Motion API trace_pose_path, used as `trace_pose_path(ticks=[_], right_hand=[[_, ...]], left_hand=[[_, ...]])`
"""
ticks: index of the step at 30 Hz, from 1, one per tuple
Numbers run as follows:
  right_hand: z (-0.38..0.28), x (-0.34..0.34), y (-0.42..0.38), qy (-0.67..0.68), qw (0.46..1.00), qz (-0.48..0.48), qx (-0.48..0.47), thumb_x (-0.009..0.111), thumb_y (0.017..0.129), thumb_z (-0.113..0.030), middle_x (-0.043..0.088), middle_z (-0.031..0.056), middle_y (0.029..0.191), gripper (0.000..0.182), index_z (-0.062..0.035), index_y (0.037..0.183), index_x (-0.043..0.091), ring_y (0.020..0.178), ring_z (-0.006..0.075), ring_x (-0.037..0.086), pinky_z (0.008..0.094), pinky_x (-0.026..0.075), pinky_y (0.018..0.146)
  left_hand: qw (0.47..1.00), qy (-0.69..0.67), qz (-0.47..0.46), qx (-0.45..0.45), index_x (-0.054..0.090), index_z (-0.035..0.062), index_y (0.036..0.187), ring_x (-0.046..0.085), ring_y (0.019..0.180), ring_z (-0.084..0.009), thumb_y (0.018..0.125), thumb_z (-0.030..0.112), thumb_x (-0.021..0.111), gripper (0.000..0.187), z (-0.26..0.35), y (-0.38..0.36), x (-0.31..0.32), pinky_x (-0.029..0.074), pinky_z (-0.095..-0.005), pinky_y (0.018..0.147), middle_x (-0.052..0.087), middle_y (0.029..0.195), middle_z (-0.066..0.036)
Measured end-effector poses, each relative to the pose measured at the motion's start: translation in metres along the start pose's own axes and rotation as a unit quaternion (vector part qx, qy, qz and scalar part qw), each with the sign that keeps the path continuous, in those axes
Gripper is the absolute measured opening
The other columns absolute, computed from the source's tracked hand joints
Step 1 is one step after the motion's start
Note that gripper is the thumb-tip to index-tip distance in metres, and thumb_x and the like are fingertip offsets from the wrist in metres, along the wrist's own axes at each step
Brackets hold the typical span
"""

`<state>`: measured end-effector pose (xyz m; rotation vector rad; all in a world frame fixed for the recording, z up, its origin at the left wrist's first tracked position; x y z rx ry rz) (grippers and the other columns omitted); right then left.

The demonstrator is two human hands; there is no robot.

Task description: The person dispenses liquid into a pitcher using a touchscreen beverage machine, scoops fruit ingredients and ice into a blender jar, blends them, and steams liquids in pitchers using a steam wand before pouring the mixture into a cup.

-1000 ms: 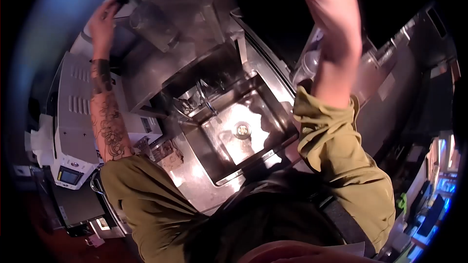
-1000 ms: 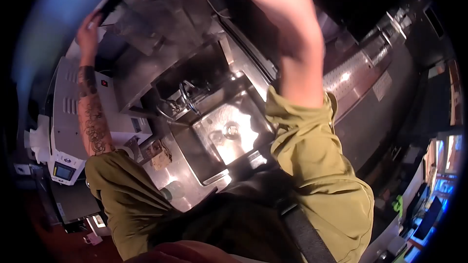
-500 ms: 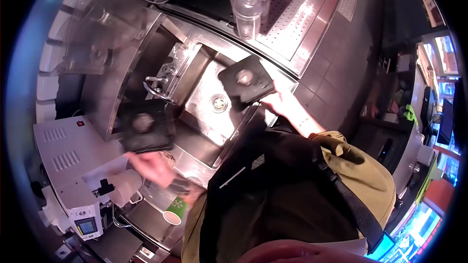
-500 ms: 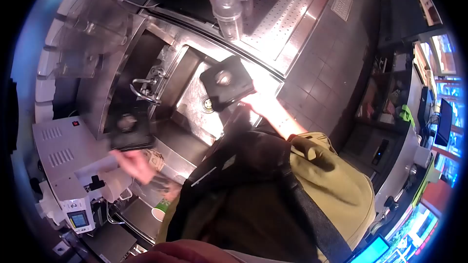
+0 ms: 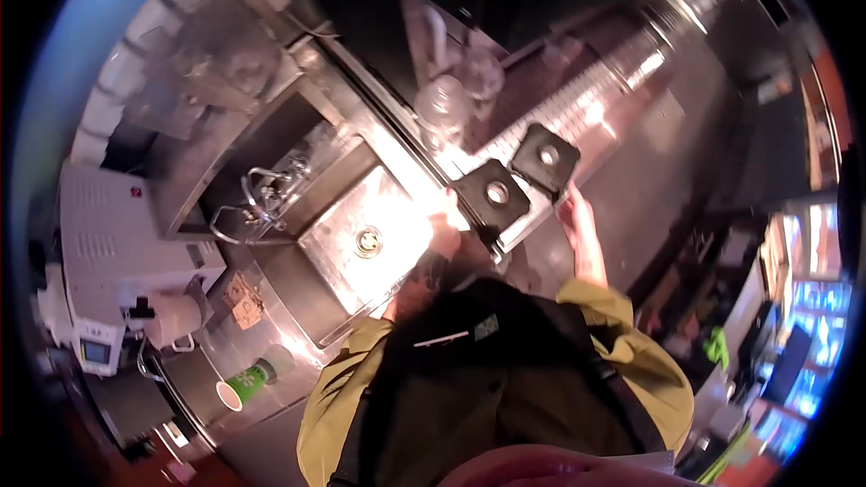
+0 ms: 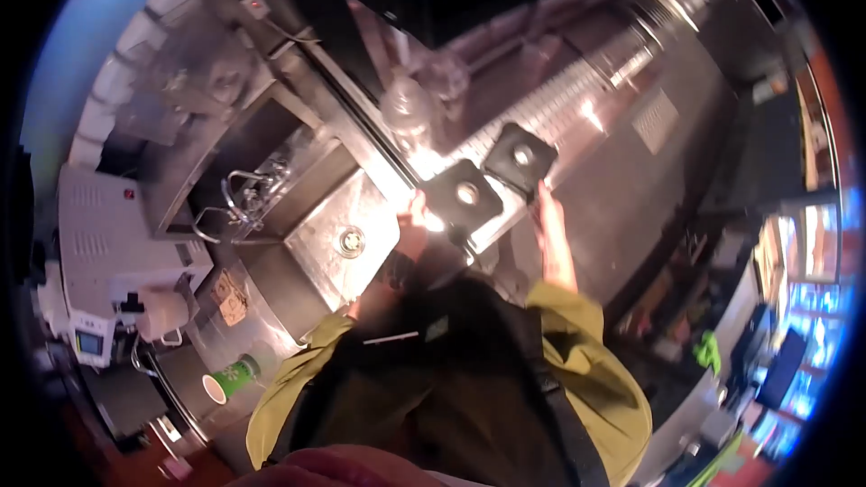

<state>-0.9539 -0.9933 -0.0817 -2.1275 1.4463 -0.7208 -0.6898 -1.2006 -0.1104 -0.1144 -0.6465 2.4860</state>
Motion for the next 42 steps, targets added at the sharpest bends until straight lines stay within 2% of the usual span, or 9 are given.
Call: trace_pose_path(ticks=[2, 5, 8, 12, 17, 27, 30, 33, 42], right_hand=[[-0.038, 0.045, -0.06, -0.09, 0.958, 0.143, -0.23, 0.061, 0.087, -0.033, 0.061, 0.0061, 0.091, 0.036, 0.0012, 0.1, 0.06, 0.086, 0.0136, 0.056, 0.026, 0.044, 0.082], [-0.075, 0.162, -0.126, -0.195, 0.925, -0.12, -0.304, 0.057, 0.089, -0.012, 0.062, 0.0079, 0.11, 0.027, 0.0004, 0.113, 0.058, 0.104, 0.0165, 0.056, 0.0288, 0.04, 0.094], [-0.09, 0.303, -0.161, -0.117, 0.851, -0.314, -0.405, 0.063, 0.085, -0.01, 0.056, 0.0113, 0.12, 0.039, 0.0007, 0.121, 0.052, 0.113, 0.0169, 0.05, 0.0306, 0.038, 0.099], [-0.116, 0.489, -0.187, -0.204, 0.744, -0.274, -0.575, 0.079, 0.064, -0.04, 0.054, 0.0228, 0.117, 0.076, 0.0018, 0.118, 0.045, 0.11, 0.0363, 0.053, 0.0396, 0.042, 0.093], [-0.096, 0.612, -0.168, -0.151, 0.8, -0.35, -0.464, 0.079, 0.066, -0.039, 0.064, 0.0088, 0.078, 0.048, -0.0003, 0.086, 0.059, 0.073, 0.018, 0.062, 0.029, 0.049, 0.066], [-0.143, 0.387, -0.281, -0.359, 0.751, -0.266, -0.486, 0.082, 0.065, -0.033, 0.053, 0.002, 0.052, 0.04, -0.0033, 0.059, 0.055, 0.051, 0.0064, 0.048, 0.0259, 0.041, 0.048], [-0.132, 0.38, -0.311, -0.568, 0.614, -0.332, -0.435, 0.083, 0.062, -0.021, 0.048, 0.0014, 0.05, 0.036, -0.0039, 0.06, 0.052, 0.045, 0.0077, 0.043, 0.0236, 0.036, 0.044], [-0.062, 0.378, -0.275, -0.743, 0.42, -0.381, -0.356, 0.074, 0.071, -0.034, 0.06, 0.0204, 0.066, 0.042, 0.0047, 0.073, 0.059, 0.067, 0.0366, 0.063, 0.0431, 0.048, 0.062], [-0.036, 0.322, -0.246, -0.78, 0.363, -0.353, -0.369, 0.071, 0.074, -0.029, 0.064, 0.019, 0.075, 0.032, 0.0013, 0.08, 0.06, 0.075, 0.0335, 0.064, 0.0419, 0.051, 0.067]], left_hand=[[0.996, 0.048, 0.023, 0.071, 0.048, 0.0008, 0.108, 0.048, 0.081, -0.0147, 0.088, 0.008, 0.056, 0.023, 0.035, -0.026, -0.026, 0.042, -0.028, 0.072, 0.049, 0.09, -0.005], [0.925, 0.031, 0.183, 0.33, 0.046, -0.0004, 0.114, 0.049, 0.093, -0.0171, 0.085, 0.005, 0.058, 0.031, 0.166, -0.042, -0.095, 0.043, -0.0297, 0.082, 0.05, 0.103, -0.007], [0.721, 0.015, 0.393, 0.571, 0.041, -0.0021, 0.12, 0.047, 0.111, -0.0203, 0.084, 0.007, 0.064, 0.044, 0.303, -0.054, -0.223, 0.039, -0.0311, 0.095, 0.047, 0.118, -0.011], [0.782, 0.038, 0.406, 0.473, 0.046, -0.0066, 0.116, 0.055, 0.093, -0.0139, 0.077, 0.028, 0.075, 0.059, 0.421, 0.007, -0.367, 0.045, -0.0248, 0.082, 0.057, 0.102, -0.009], [0.851, 0.065, 0.335, 0.4, 0.057, -0.0001, 0.094, 0.053, 0.072, -0.0072, 0.08, 0.04, 0.07, 0.044, 0.438, 0.065, -0.387, 0.042, -0.0178, 0.065, 0.057, 0.083, -0.003], [0.903, 0.014, 0.093, 0.42, 0.049, 0.0024, 0.121, 0.055, 0.106, -0.016, 0.088, 0.028, 0.061, 0.043, 0.416, 0.084, -0.372, 0.043, -0.0288, 0.09, 0.056, 0.114, -0.005], [0.875, -0.001, 0.141, 0.463, 0.05, -0.0001, 0.119, 0.055, 0.107, -0.0189, 0.09, 0.023, 0.058, 0.038, 0.408, 0.029, -0.362, 0.044, -0.0301, 0.09, 0.056, 0.119, -0.01], [0.877, -0.045, 0.13, 0.459, 0.05, -0.0022, 0.117, 0.057, 0.105, -0.0215, 0.092, 0.018, 0.053, 0.032, 0.375, -0.026, -0.318, 0.046, -0.0305, 0.088, 0.057, 0.116, -0.014], [0.951, -0.013, 0.116, 0.285, 0.058, -0.0006, 0.099, 0.057, 0.08, -0.0118, 0.094, 0.014, 0.048, 0.018, 0.19, -0.089, -0.244, 0.045, -0.0241, 0.074, 0.062, 0.091, -0.006]])
Point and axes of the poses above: each hand's wrist, its own y-axis towards the middle knuckle, its own x-axis out of the palm, z = x × y, the point moved 5 cm from there along y, towards the middle knuckle
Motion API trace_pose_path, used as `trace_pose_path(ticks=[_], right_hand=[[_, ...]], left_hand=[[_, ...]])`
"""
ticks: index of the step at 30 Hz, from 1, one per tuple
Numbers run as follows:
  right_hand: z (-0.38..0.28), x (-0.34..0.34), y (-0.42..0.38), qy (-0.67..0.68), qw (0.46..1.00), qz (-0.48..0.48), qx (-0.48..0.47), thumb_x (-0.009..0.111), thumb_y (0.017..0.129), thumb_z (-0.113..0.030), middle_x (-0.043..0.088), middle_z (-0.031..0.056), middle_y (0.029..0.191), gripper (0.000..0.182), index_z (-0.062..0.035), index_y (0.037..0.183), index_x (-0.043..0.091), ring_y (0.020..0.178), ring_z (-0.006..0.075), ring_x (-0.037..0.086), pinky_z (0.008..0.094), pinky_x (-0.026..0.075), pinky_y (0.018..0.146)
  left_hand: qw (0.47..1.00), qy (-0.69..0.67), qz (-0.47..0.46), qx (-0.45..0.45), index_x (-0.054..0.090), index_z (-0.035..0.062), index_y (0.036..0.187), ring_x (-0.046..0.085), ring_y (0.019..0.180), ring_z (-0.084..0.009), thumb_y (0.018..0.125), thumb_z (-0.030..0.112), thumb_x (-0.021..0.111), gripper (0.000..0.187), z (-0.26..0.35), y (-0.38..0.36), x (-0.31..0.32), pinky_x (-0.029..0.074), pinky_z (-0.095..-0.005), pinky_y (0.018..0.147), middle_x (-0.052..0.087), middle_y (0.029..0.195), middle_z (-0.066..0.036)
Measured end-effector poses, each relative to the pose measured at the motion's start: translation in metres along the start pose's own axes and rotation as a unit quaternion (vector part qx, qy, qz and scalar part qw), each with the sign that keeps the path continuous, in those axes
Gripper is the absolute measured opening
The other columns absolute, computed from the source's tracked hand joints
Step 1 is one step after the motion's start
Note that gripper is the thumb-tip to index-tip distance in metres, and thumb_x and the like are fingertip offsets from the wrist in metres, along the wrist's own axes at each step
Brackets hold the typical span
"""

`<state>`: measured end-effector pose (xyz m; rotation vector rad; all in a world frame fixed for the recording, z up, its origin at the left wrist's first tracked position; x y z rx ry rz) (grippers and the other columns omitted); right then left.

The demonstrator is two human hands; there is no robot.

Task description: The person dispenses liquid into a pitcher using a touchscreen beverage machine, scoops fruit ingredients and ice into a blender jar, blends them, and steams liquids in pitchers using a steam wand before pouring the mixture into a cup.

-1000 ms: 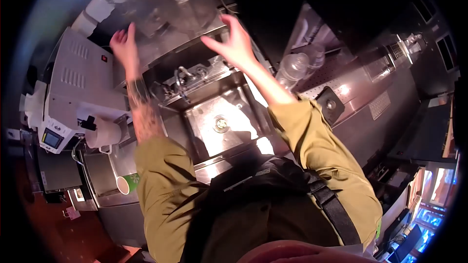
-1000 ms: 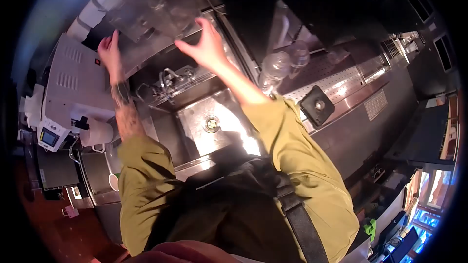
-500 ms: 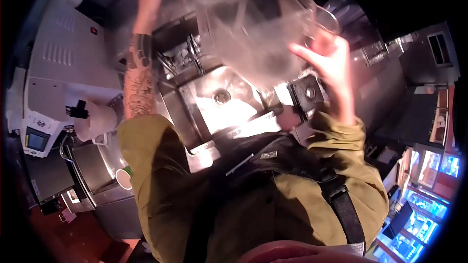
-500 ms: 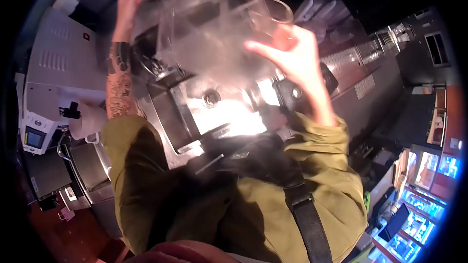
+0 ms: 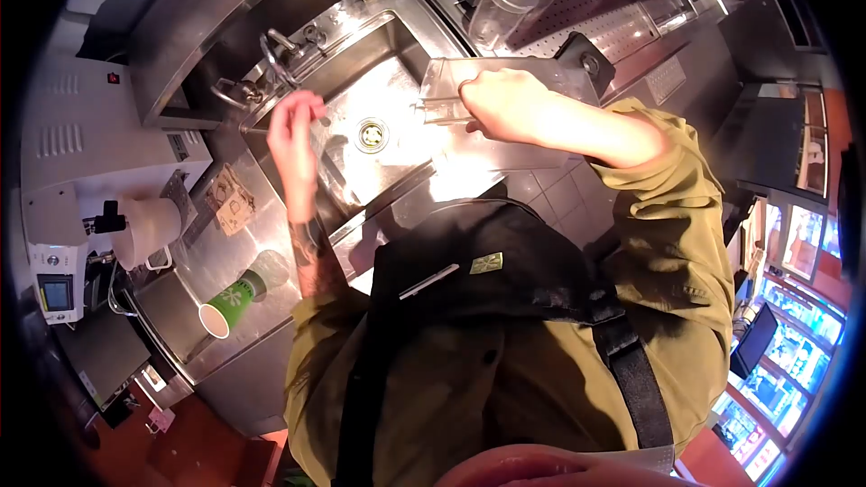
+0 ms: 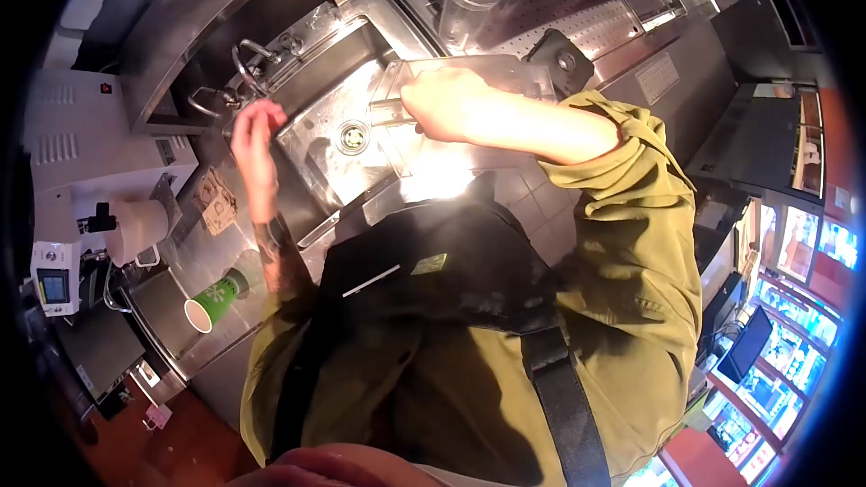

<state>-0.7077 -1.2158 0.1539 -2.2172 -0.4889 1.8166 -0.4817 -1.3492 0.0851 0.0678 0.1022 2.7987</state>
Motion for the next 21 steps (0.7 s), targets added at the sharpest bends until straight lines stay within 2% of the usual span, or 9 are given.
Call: trace_pose_path(ticks=[5, 6, 8, 11, 12, 14, 16, 19, 21], right_hand=[[0.072, 0.0, -0.093, 0.114, 0.987, 0.1, 0.053, 0.073, 0.074, -0.028, 0.062, 0.0173, 0.067, 0.032, 0.0003, 0.076, 0.058, 0.066, 0.0311, 0.065, 0.0372, 0.052, 0.059], [0.093, 0.007, -0.118, 0.18, 0.976, 0.088, 0.09, 0.073, 0.077, -0.027, 0.059, 0.0109, 0.059, 0.032, -0.0003, 0.072, 0.056, 0.059, 0.0208, 0.064, 0.0305, 0.049, 0.056], [0.141, 0.047, -0.17, 0.376, 0.895, 0.217, 0.097, 0.075, 0.073, -0.018, 0.059, 0.007, 0.062, 0.024, -0.0009, 0.073, 0.058, 0.063, 0.0126, 0.061, 0.0292, 0.05, 0.058], [0.161, 0.086, -0.251, 0.575, 0.722, 0.346, 0.169, 0.076, 0.075, -0.016, 0.064, 0.0006, 0.073, 0.02, -0.0013, 0.08, 0.063, 0.069, 0.0064, 0.059, 0.0241, 0.048, 0.062], [0.168, 0.103, -0.276, 0.602, 0.681, 0.371, 0.192, 0.075, 0.076, -0.015, 0.065, 0.0001, 0.077, 0.019, -0.0013, 0.083, 0.064, 0.07, 0.0068, 0.059, 0.0238, 0.048, 0.064], [0.182, 0.15, -0.319, 0.619, 0.61, 0.393, 0.301, 0.076, 0.075, -0.014, 0.065, 0.0017, 0.076, 0.021, -0.0003, 0.084, 0.064, 0.071, 0.0071, 0.06, 0.023, 0.049, 0.065], [0.181, 0.166, -0.354, 0.617, 0.577, 0.415, 0.339, 0.077, 0.074, -0.014, 0.066, 0.0027, 0.075, 0.022, -0.0014, 0.076, 0.06, 0.071, 0.008, 0.061, 0.0228, 0.049, 0.064], [0.185, 0.173, -0.394, 0.507, 0.595, 0.555, 0.285, 0.074, 0.075, -0.019, 0.055, -0.0005, 0.054, 0.022, -0.0026, 0.07, 0.062, 0.045, 0.0073, 0.049, 0.023, 0.038, 0.043], [0.19, 0.174, -0.417, 0.458, 0.583, 0.604, 0.292, 0.074, 0.074, -0.017, 0.054, 0.0, 0.053, 0.024, -0.0028, 0.064, 0.058, 0.046, 0.0066, 0.049, 0.0221, 0.038, 0.044]], left_hand=[[0.971, 0.107, -0.089, -0.192, 0.056, 0.0032, 0.083, 0.05, 0.063, -0.0083, 0.093, 0.021, 0.048, 0.022, -0.116, -0.109, 0.033, 0.038, -0.0219, 0.057, 0.055, 0.068, -0.001], [0.961, 0.111, -0.103, -0.23, 0.056, 0.0026, 0.083, 0.05, 0.063, -0.0085, 0.092, 0.022, 0.049, 0.023, -0.127, -0.133, 0.057, 0.038, -0.0228, 0.057, 0.054, 0.067, -0.001], [0.95, -0.057, -0.148, -0.269, 0.058, 0.0003, 0.086, 0.054, 0.067, -0.011, 0.09, 0.021, 0.053, 0.021, -0.164, -0.169, 0.103, 0.044, -0.0232, 0.063, 0.059, 0.073, -0.005], [0.953, 0.137, -0.117, -0.244, 0.057, -0.0043, 0.102, 0.059, 0.075, -0.0146, 0.086, 0.017, 0.061, 0.027, -0.167, -0.17, 0.177, 0.047, -0.0265, 0.071, 0.064, 0.088, -0.011], [0.971, 0.158, -0.091, -0.154, 0.054, -0.0079, 0.106, 0.061, 0.08, -0.0207, 0.082, 0.031, 0.067, 0.048, -0.197, -0.16, 0.194, 0.048, -0.0289, 0.074, 0.064, 0.09, -0.013], [0.91, 0.379, -0.069, -0.156, 0.051, -0.0144, 0.105, 0.06, 0.086, -0.0267, 0.072, 0.05, 0.072, 0.075, -0.192, -0.133, 0.242, 0.047, -0.0317, 0.078, 0.063, 0.094, -0.019], [0.898, 0.406, -0.064, -0.157, 0.048, -0.0203, 0.102, 0.061, 0.084, -0.0307, 0.063, 0.063, 0.072, 0.094, -0.195, -0.116, 0.275, 0.047, -0.0346, 0.077, 0.062, 0.088, -0.024], [0.887, 0.401, -0.039, -0.226, 0.052, -0.0176, 0.096, 0.063, 0.071, -0.0271, 0.062, 0.059, 0.075, 0.087, -0.173, -0.108, 0.301, 0.051, -0.0357, 0.061, 0.063, 0.077, -0.021], [0.905, 0.29, -0.059, -0.305, 0.054, -0.0132, 0.097, 0.063, 0.071, -0.0242, 0.064, 0.052, 0.077, 0.077, -0.186, -0.109, 0.302, 0.052, -0.0341, 0.058, 0.063, 0.081, -0.019]])
Point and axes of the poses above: each hand's wrist, its own y-axis towards the middle knuckle, its own x-axis out of the palm, z = x × y, the point moved 5 cm from there along y, towards the middle knuckle
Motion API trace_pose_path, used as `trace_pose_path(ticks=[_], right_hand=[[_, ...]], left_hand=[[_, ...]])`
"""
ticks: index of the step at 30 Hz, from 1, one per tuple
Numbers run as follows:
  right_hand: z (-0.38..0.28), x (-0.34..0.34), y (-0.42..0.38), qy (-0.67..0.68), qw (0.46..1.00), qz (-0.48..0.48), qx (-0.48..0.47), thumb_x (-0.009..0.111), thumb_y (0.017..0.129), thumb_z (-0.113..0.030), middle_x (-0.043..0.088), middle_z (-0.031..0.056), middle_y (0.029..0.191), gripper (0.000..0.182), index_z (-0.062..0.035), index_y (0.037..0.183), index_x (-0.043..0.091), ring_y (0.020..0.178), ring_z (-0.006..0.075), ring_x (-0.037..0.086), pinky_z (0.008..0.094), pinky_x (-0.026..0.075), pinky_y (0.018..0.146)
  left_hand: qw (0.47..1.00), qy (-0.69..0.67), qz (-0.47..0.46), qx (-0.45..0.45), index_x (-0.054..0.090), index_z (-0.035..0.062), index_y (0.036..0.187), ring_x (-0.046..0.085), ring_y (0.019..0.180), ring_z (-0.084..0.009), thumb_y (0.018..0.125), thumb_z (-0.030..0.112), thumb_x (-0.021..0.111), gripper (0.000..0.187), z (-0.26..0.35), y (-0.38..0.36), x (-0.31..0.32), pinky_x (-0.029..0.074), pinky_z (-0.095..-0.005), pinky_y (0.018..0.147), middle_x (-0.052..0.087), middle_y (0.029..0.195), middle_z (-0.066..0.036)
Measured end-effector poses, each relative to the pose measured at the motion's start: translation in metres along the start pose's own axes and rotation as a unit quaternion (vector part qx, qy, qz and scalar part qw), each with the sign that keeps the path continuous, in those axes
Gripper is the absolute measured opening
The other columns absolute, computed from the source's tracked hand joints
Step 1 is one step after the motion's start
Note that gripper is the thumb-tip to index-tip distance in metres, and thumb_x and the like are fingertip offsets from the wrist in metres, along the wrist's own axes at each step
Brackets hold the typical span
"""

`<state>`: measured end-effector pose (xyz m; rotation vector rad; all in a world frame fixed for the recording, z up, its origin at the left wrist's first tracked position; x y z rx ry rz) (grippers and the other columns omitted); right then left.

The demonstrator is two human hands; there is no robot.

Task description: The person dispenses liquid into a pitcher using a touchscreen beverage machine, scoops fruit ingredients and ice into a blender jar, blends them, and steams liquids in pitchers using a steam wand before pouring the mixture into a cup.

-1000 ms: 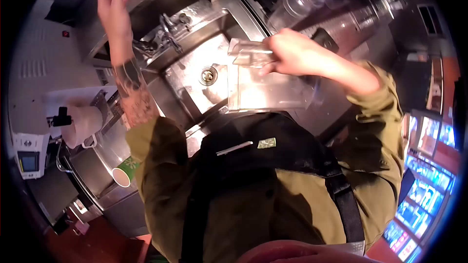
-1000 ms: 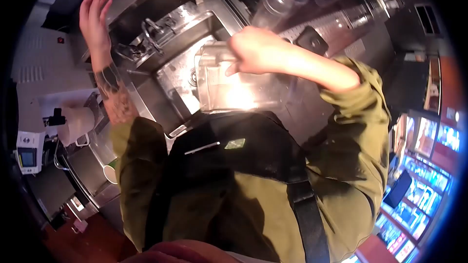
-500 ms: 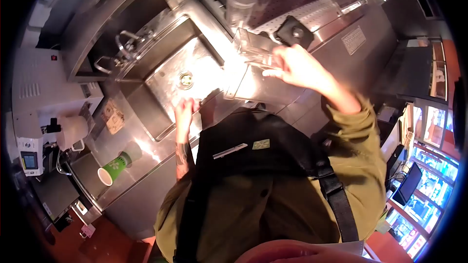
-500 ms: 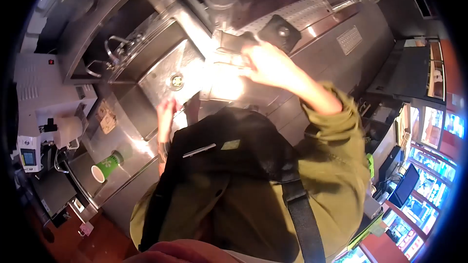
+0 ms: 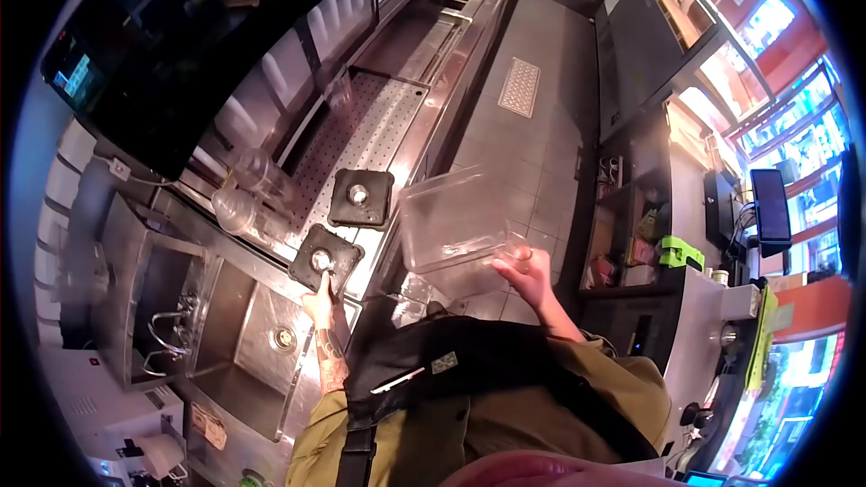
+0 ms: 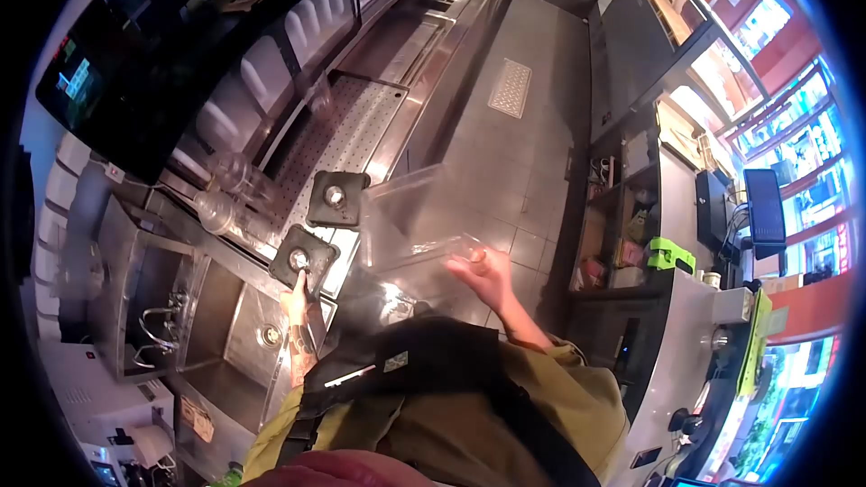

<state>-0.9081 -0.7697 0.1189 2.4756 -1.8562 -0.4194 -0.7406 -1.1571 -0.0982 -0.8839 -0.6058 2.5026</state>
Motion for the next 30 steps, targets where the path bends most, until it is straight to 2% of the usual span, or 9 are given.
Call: trace_pose_path(ticks=[1, 2, 7, 13, 16, 18, 22, 28, 30], right_hand=[[0.001, -0.01, -0.002, 0.01, 1.0, 0.019, 0.017, 0.074, 0.074, -0.016, 0.054, -0.0004, 0.054, 0.025, -0.0034, 0.063, 0.056, 0.047, 0.006, 0.05, 0.0218, 0.038, 0.044], [0.012, -0.018, -0.004, -0.02, 0.993, 0.018, 0.114, 0.077, 0.073, -0.013, 0.059, 0.0029, 0.068, 0.036, -0.006, 0.064, 0.043, 0.086, 0.0215, 0.067, 0.0256, 0.051, 0.062], [0.01, -0.042, -0.003, -0.085, 0.983, 0.129, 0.104, 0.071, 0.078, -0.019, 0.045, -0.0046, 0.048, 0.028, -0.0079, 0.06, 0.053, 0.039, 0.0045, 0.039, 0.0215, 0.027, 0.037], [0.046, -0.037, 0.02, -0.07, 0.975, 0.204, 0.054, 0.07, 0.082, -0.021, 0.041, -0.0016, 0.043, 0.038, -0.0083, 0.055, 0.045, 0.035, 0.0063, 0.036, 0.0223, 0.027, 0.034], [0.02, -0.001, 0.034, -0.05, 0.971, 0.219, 0.076, 0.069, 0.083, -0.023, 0.039, -0.0019, 0.042, 0.04, -0.0094, 0.055, 0.043, 0.034, 0.0061, 0.035, 0.0218, 0.025, 0.034], [0.007, 0.012, 0.045, -0.042, 0.969, 0.238, 0.057, 0.067, 0.084, -0.023, 0.039, -0.0023, 0.042, 0.04, -0.0098, 0.055, 0.043, 0.034, 0.0059, 0.035, 0.0216, 0.025, 0.034], [0.013, 0.001, 0.054, 0.019, 0.962, 0.271, 0.031, 0.068, 0.084, -0.025, 0.039, -0.0035, 0.042, 0.036, -0.0098, 0.058, 0.048, 0.034, 0.0051, 0.033, 0.0211, 0.022, 0.034], [0.02, -0.036, 0.076, 0.061, 0.941, 0.323, 0.076, 0.065, 0.085, -0.021, 0.041, -0.0036, 0.046, 0.034, -0.0092, 0.059, 0.047, 0.035, 0.0044, 0.034, 0.0202, 0.024, 0.034], [0.033, -0.06, 0.089, 0.071, 0.937, 0.331, 0.092, 0.066, 0.084, -0.019, 0.041, -0.0046, 0.047, 0.034, -0.0096, 0.059, 0.046, 0.036, 0.0046, 0.034, 0.0205, 0.024, 0.035]], left_hand=[[0.997, -0.054, -0.038, -0.029, 0.055, -0.011, 0.098, 0.063, 0.072, -0.0228, 0.065, 0.048, 0.078, 0.071, -0.004, 0.005, 0.003, 0.052, -0.0333, 0.057, 0.064, 0.084, -0.017], [0.972, -0.205, -0.115, -0.025, 0.056, -0.0051, 0.104, 0.064, 0.071, -0.022, 0.075, 0.035, 0.074, 0.053, 0.006, -0.012, 0.005, 0.054, -0.0338, 0.059, 0.065, 0.09, -0.013], [0.893, -0.417, -0.167, -0.002, 0.056, -0.0021, 0.113, 0.06, 0.094, -0.0199, 0.091, 0.035, 0.054, 0.043, 0.051, -0.058, -0.088, 0.05, -0.0334, 0.079, 0.06, 0.11, -0.011], [0.882, -0.038, 0.279, 0.379, 0.056, 0.0025, 0.093, 0.041, 0.076, -0.0077, 0.093, 0.021, 0.052, 0.019, 0.15, -0.123, -0.357, 0.036, -0.0213, 0.07, 0.047, 0.079, 0.003], [0.779, 0.124, 0.399, 0.468, 0.058, -0.0001, 0.099, 0.047, 0.077, -0.0084, 0.09, 0.014, 0.057, 0.017, 0.231, -0.125, -0.436, 0.038, -0.0214, 0.068, 0.055, 0.083, -0.001], [0.608, 0.361, 0.517, 0.483, 0.059, 0.0075, 0.109, 0.059, 0.089, -0.022, 0.089, 0.025, 0.057, 0.027, 0.278, -0.095, -0.478, 0.043, -0.0321, 0.072, 0.062, 0.101, -0.008], [0.591, 0.471, 0.559, 0.341, 0.059, 0.0167, 0.112, 0.059, 0.095, -0.0282, 0.092, 0.035, 0.047, 0.03, 0.33, 0.017, -0.556, 0.045, -0.0445, 0.078, 0.063, 0.103, -0.006], [0.72, 0.41, 0.523, 0.199, 0.058, 0.0155, 0.115, 0.058, 0.101, -0.0364, 0.09, 0.046, 0.044, 0.042, 0.34, 0.139, -0.601, 0.043, -0.0466, 0.086, 0.062, 0.105, -0.017], [0.52, 0.5, 0.489, 0.49, 0.053, 0.0029, 0.119, 0.055, 0.102, -0.0331, 0.094, 0.041, 0.04, 0.048, 0.327, 0.189, -0.629, 0.042, -0.0434, 0.09, 0.058, 0.112, -0.018]])
Point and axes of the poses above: each hand's wrist, its own y-axis towards the middle knuckle, its own x-axis out of the palm, z = x × y, the point moved 5 cm from there along y, towards the middle knuckle
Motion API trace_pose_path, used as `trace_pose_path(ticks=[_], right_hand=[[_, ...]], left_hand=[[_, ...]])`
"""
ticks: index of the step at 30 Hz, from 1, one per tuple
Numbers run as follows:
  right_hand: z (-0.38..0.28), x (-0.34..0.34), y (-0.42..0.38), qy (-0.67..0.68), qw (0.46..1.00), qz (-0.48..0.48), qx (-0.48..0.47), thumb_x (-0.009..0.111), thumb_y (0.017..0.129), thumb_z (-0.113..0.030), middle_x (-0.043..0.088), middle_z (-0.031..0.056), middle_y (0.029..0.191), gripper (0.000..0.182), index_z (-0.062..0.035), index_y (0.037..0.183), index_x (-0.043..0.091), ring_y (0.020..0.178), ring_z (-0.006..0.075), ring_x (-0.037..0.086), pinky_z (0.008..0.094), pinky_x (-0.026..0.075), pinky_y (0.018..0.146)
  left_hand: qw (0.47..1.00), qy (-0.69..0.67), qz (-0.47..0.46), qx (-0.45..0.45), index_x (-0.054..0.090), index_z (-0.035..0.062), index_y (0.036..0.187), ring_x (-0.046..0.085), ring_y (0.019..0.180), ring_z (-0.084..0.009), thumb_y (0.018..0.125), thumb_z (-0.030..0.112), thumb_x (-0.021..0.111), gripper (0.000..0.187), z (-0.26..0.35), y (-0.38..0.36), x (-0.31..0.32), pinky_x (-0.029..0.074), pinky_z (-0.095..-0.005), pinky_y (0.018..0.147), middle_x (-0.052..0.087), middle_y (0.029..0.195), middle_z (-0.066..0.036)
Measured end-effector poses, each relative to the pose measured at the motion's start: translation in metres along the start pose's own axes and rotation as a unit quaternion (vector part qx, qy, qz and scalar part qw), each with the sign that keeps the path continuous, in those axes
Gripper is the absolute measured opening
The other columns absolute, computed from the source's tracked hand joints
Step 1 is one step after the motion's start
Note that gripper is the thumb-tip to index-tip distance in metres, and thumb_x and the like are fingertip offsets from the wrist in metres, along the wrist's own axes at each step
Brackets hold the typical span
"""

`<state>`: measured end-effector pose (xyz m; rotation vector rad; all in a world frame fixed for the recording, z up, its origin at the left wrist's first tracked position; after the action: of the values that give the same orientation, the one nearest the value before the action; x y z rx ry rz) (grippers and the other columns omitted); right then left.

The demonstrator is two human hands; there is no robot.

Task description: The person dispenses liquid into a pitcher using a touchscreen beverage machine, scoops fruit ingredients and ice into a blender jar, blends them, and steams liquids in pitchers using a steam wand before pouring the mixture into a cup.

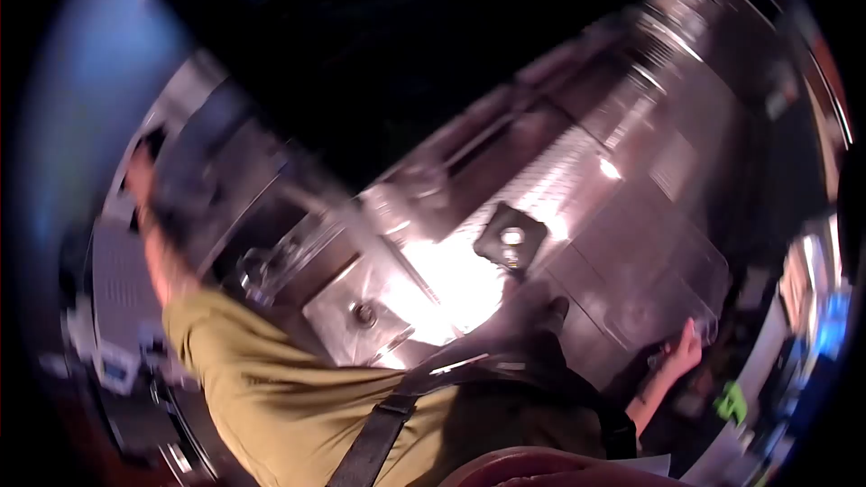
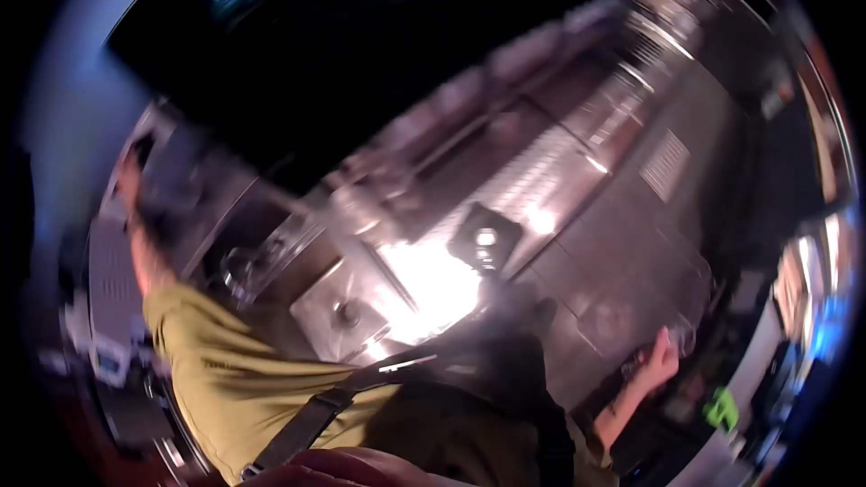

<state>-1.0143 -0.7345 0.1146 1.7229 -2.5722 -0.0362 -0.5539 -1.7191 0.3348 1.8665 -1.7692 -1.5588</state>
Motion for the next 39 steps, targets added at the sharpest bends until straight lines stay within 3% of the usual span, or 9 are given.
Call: trace_pose_path(ticks=[5, 12, 21, 25, 26, 28, 31, 33, 39], right_hand=[[0.035, -0.049, 0.094, -0.085, 0.996, 0.005, -0.006, 0.071, 0.078, -0.013, 0.043, -0.0074, 0.054, 0.029, -0.0091, 0.059, 0.05, 0.047, 0.0021, 0.038, 0.0206, 0.027, 0.041], [0.065, -0.045, 0.271, -0.082, 0.992, -0.099, -0.012, 0.075, 0.072, -0.007, 0.05, -0.0025, 0.052, 0.028, -0.0073, 0.058, 0.05, 0.041, 0.0044, 0.042, 0.0196, 0.031, 0.038], [0.126, 0.024, 0.507, -0.038, 0.973, -0.148, 0.173, 0.071, 0.074, -0.004, 0.06, 0.0039, 0.063, 0.014, -0.0017, 0.073, 0.057, 0.052, 0.0088, 0.055, 0.022, 0.045, 0.047], [0.137, 0.125, 0.627, 0.002, 0.967, -0.225, 0.115, 0.067, 0.079, -0.002, 0.061, 0.005, 0.068, 0.01, 0.0009, 0.083, 0.058, 0.055, 0.0094, 0.056, 0.0219, 0.046, 0.051], [0.127, 0.155, 0.657, 0.019, 0.965, -0.246, 0.087, 0.067, 0.079, -0.002, 0.061, 0.0048, 0.07, 0.013, 0.0009, 0.086, 0.058, 0.058, 0.009, 0.057, 0.0224, 0.047, 0.053], [0.09, 0.211, 0.702, 0.011, 0.956, -0.288, 0.056, 0.068, 0.078, -0.002, 0.063, 0.0051, 0.078, 0.018, 0.0007, 0.092, 0.057, 0.068, 0.0093, 0.059, 0.0234, 0.05, 0.062], [0.053, 0.306, 0.761, 0.093, 0.899, -0.423, 0.071, 0.067, 0.079, -0.002, 0.063, 0.0066, 0.093, 0.022, -0.0011, 0.097, 0.056, 0.09, 0.0121, 0.059, 0.0276, 0.049, 0.08], [0.064, 0.371, 0.797, 0.124, 0.865, -0.482, 0.059, 0.068, 0.076, -0.002, 0.061, 0.008, 0.099, 0.025, -0.0026, 0.098, 0.056, 0.098, 0.0139, 0.056, 0.0306, 0.047, 0.085], [0.11, 0.515, 0.883, -0.048, 0.871, -0.465, -0.149, 0.07, 0.065, -0.011, 0.043, 0.012, 0.1, 0.037, -0.0024, 0.097, 0.053, 0.093, 0.0266, 0.051, 0.0348, 0.046, 0.075]], left_hand=[[0.927, -0.284, 0.144, -0.199, 0.054, 0.0029, 0.111, 0.055, 0.096, -0.0295, 0.094, 0.04, 0.041, 0.043, 0.359, 0.013, -0.148, 0.043, -0.0404, 0.086, 0.058, 0.105, -0.016], [0.621, -0.605, -0.488, -0.099, 0.055, 0.0028, 0.1, 0.056, 0.086, -0.0244, 0.094, 0.038, 0.042, 0.038, 0.883, -0.085, -0.197, 0.044, -0.0363, 0.08, 0.058, 0.094, -0.012], [0.387, -0.501, -0.774, -0.002, 0.056, 0.0028, 0.087, 0.056, 0.074, -0.0179, 0.095, 0.036, 0.043, 0.037, 1.056, -0.003, -0.247, 0.045, -0.031, 0.072, 0.058, 0.08, -0.007], [0.348, -0.606, -0.715, 0.007, 0.056, 0.0027, 0.08, 0.056, 0.068, -0.0151, 0.095, 0.035, 0.044, 0.038, 1.178, 0.128, -0.218, 0.046, -0.0287, 0.068, 0.058, 0.074, -0.005], [0.269, -0.68, -0.68, -0.051, 0.057, 0.0027, 0.078, 0.057, 0.07, -0.0125, 0.097, 0.034, 0.041, 0.04, 1.235, 0.17, -0.196, 0.045, -0.026, 0.067, 0.061, 0.077, -0.004], [0.319, -0.723, -0.613, 0.032, 0.063, 0.002, 0.096, 0.058, 0.077, -0.0102, 0.097, 0.033, 0.043, 0.037, 1.322, 0.275, -0.215, 0.046, -0.0245, 0.072, 0.063, 0.084, -0.003], [0.206, -0.78, -0.59, 0.017, 0.056, 0.0052, 0.114, 0.055, 0.093, -0.0102, 0.096, 0.034, 0.045, 0.035, 1.424, 0.377, -0.243, 0.045, -0.0244, 0.078, 0.059, 0.104, -0.004], [0.196, -0.803, -0.557, -0.076, 0.052, 0.0099, 0.118, 0.053, 0.106, -0.0153, 0.094, 0.043, 0.043, 0.042, 1.471, 0.424, -0.226, 0.047, -0.0362, 0.086, 0.054, 0.115, -0.005], [0.319, -0.817, -0.438, -0.199, 0.052, 0.0067, 0.116, 0.053, 0.102, -0.0139, 0.092, 0.035, 0.049, 0.037, 1.548, 0.502, -0.106, 0.046, -0.03, 0.082, 0.055, 0.109, -0.005]])
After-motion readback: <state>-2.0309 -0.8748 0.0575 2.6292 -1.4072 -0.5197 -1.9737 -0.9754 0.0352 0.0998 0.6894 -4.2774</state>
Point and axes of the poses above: each hand's wrist, its own y-axis towards the middle knuckle, its own x-axis out of the palm, z = x × y, the point moved 5 cm from there along y, towards the middle knuckle
